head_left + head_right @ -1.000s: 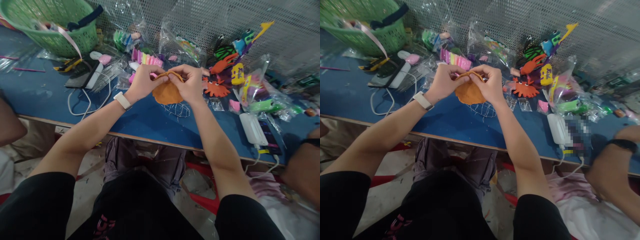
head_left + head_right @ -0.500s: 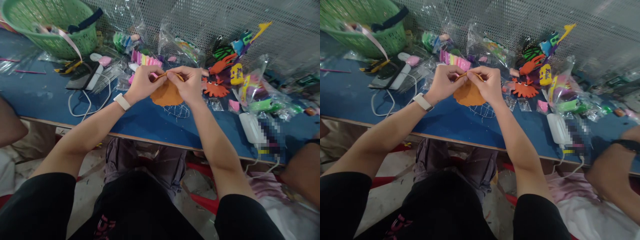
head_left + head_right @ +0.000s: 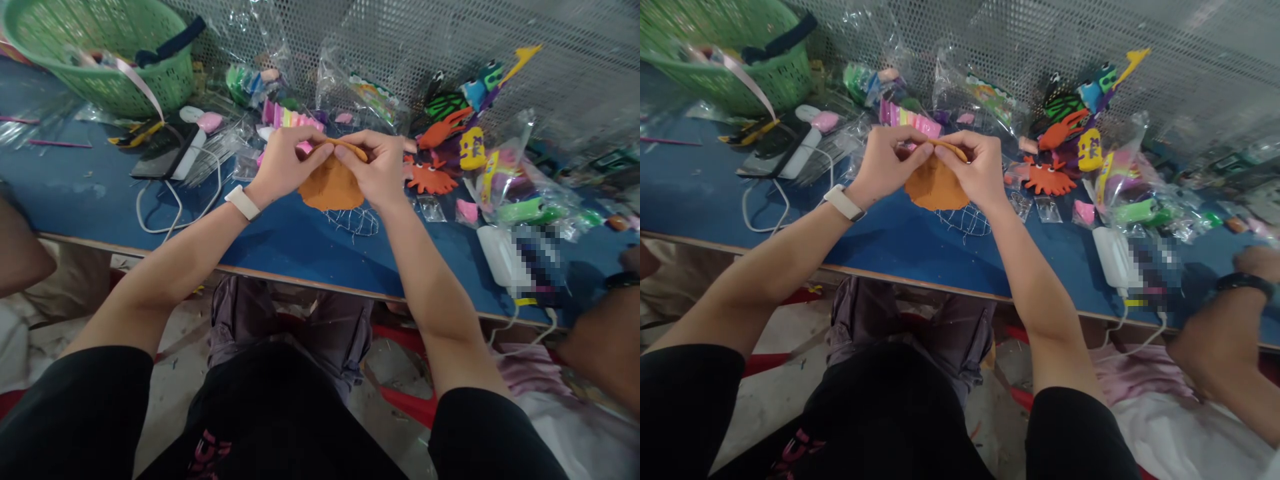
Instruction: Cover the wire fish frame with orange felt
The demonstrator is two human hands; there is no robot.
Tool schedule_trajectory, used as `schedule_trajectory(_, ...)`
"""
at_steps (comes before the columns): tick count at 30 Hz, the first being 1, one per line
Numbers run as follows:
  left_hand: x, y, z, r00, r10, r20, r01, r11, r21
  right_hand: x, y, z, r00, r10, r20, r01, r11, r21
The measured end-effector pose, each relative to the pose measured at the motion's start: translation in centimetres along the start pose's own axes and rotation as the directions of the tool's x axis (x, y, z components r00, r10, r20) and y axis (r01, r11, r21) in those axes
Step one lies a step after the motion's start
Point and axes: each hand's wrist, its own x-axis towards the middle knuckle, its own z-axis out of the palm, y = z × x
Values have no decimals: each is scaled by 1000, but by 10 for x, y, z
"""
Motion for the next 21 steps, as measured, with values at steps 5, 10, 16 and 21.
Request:
schedule_trajectory(5, 3, -5, -3, 999, -27, 37, 28, 999, -28, 3, 4, -5, 1000, 31, 6, -31, 998, 47)
schedule_trajectory(10, 3, -1, -5, 999, -26, -21, 25, 999, -48, 4, 16, -10, 1000, 16, 10, -16, 1000, 23)
schedule_trajectory(16, 3, -6, -3, 997, -38, 63, 44, 994, -98, 4, 17, -11, 1000, -17, 7, 17, 1000, 1)
schedule_trajectory(21, 3, -12, -3, 995, -61, 74, 67, 995, -80, 3, 14, -12, 999, -17, -39, 17, 1000, -1)
